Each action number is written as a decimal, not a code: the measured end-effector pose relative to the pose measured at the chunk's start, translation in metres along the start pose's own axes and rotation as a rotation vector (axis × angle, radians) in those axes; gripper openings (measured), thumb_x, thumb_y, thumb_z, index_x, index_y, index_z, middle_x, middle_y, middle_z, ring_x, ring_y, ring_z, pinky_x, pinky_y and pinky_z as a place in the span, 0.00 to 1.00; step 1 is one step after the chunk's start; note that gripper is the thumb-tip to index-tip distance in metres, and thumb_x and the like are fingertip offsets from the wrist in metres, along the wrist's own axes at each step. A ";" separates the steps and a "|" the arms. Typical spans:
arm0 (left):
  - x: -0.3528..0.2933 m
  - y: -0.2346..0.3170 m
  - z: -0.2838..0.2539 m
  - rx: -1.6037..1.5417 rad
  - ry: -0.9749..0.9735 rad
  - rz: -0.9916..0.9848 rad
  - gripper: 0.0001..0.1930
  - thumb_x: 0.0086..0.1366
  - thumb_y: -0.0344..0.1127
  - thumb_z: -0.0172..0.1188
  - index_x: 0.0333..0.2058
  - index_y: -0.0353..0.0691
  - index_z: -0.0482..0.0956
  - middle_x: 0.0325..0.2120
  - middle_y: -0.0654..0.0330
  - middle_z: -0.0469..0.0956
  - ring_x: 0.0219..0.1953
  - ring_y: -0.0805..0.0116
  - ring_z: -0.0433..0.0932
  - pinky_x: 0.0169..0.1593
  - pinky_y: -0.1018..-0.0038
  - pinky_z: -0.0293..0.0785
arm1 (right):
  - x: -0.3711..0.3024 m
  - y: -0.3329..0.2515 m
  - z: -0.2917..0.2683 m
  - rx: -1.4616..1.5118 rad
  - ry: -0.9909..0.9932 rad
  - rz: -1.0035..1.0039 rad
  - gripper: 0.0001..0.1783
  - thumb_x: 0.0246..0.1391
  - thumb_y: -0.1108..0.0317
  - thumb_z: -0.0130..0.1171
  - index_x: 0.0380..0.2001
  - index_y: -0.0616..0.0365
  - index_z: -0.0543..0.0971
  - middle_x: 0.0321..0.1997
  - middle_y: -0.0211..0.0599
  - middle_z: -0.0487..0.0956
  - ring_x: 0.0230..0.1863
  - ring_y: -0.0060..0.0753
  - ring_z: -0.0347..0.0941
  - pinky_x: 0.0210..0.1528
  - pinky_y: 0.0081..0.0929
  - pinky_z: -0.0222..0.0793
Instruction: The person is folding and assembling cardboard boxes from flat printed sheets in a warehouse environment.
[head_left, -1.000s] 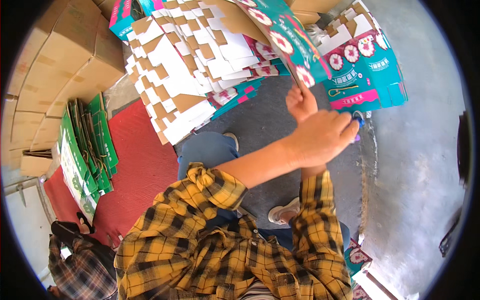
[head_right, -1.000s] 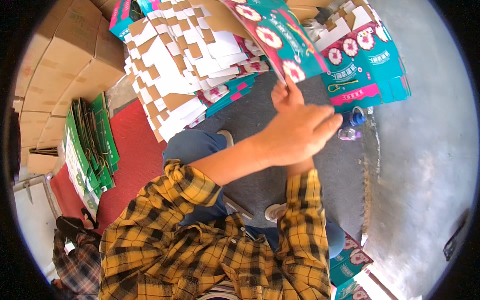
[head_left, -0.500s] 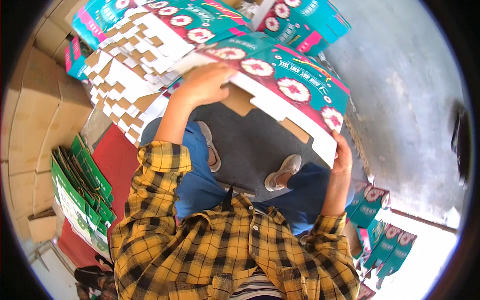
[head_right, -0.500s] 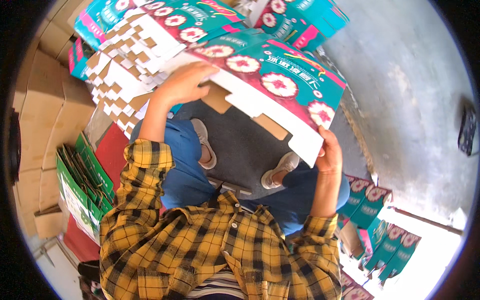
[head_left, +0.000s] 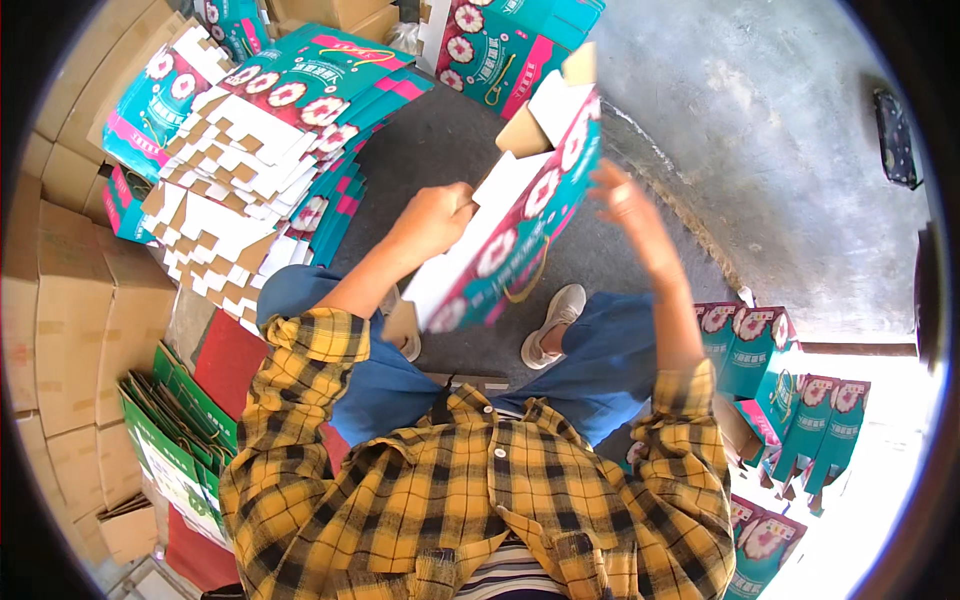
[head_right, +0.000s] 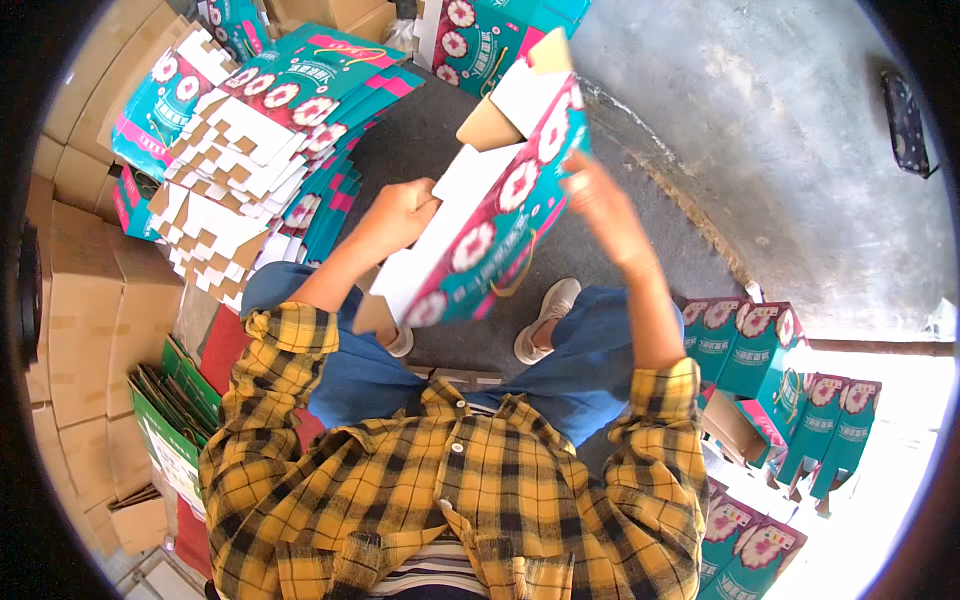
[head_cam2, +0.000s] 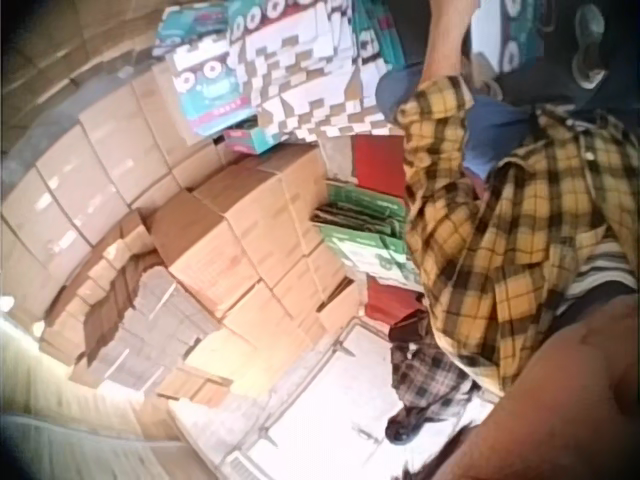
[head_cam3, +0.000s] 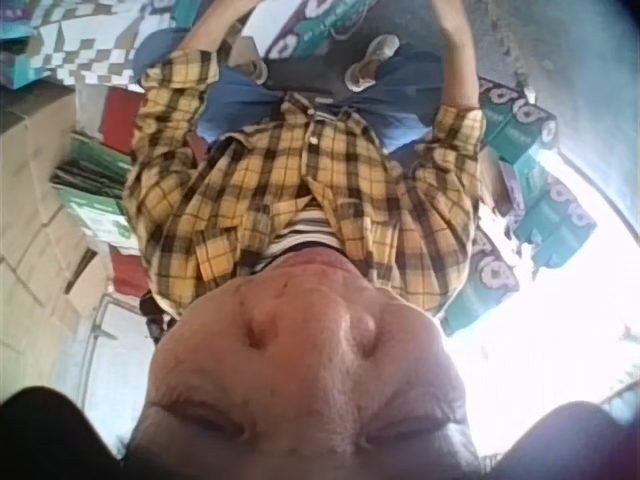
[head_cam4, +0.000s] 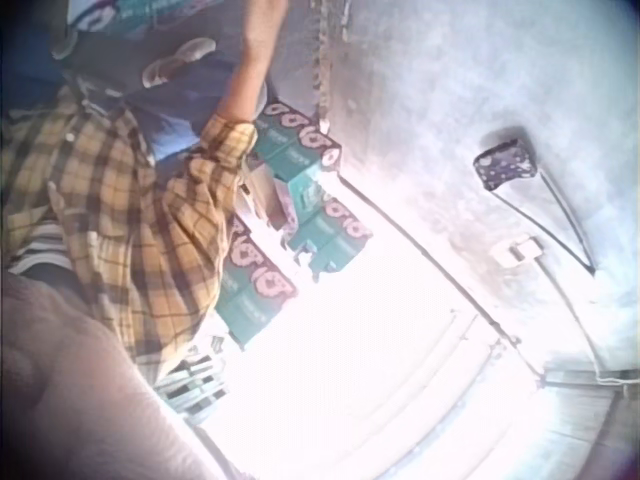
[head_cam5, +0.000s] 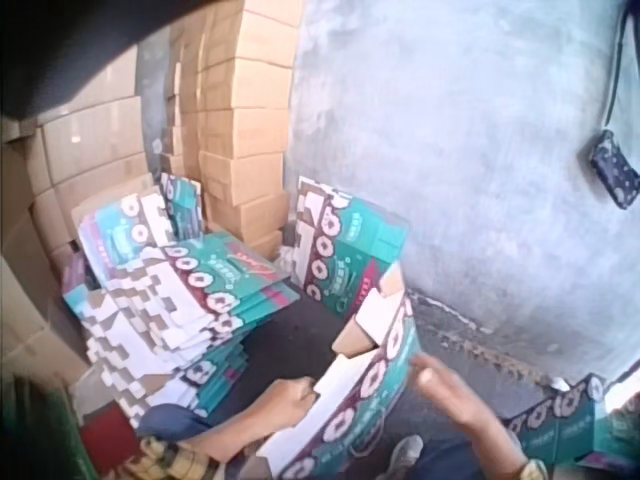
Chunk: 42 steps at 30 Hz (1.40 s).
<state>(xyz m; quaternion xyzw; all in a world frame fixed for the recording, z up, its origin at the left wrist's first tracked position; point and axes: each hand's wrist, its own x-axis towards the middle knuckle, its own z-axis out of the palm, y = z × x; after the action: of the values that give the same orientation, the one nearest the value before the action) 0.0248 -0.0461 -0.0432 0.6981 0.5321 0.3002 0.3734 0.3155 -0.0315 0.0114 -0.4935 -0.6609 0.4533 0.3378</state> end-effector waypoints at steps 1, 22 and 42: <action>0.001 -0.003 0.009 -0.079 -0.008 -0.044 0.09 0.62 0.33 0.50 0.34 0.33 0.75 0.16 0.55 0.75 0.16 0.72 0.75 0.20 0.72 0.71 | 0.000 0.019 0.019 -0.135 -0.047 -0.111 0.45 0.54 0.40 0.53 0.62 0.67 0.58 0.62 0.53 0.64 0.62 0.44 0.61 0.62 0.37 0.58; -0.043 0.004 0.105 -0.246 0.051 0.260 0.32 0.60 0.30 0.53 0.62 0.34 0.53 0.55 0.46 0.64 0.56 0.54 0.67 0.57 0.67 0.63 | -0.036 0.078 0.065 -0.310 0.181 -0.016 0.36 0.51 0.65 0.48 0.62 0.66 0.54 0.61 0.60 0.63 0.61 0.57 0.61 0.61 0.38 0.58; -0.095 0.006 0.099 0.431 0.116 0.383 0.34 0.53 0.25 0.58 0.60 0.49 0.62 0.56 0.44 0.61 0.56 0.44 0.64 0.57 0.59 0.63 | 0.028 0.123 -0.002 -0.433 0.336 0.100 0.25 0.48 0.58 0.50 0.50 0.55 0.69 0.44 0.55 0.76 0.48 0.58 0.71 0.52 0.44 0.65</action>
<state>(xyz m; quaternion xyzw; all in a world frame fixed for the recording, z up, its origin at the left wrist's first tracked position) 0.0844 -0.1592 -0.0937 0.8308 0.4625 0.2846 0.1222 0.3516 0.0081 -0.1024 -0.6545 -0.6520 0.2293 0.3065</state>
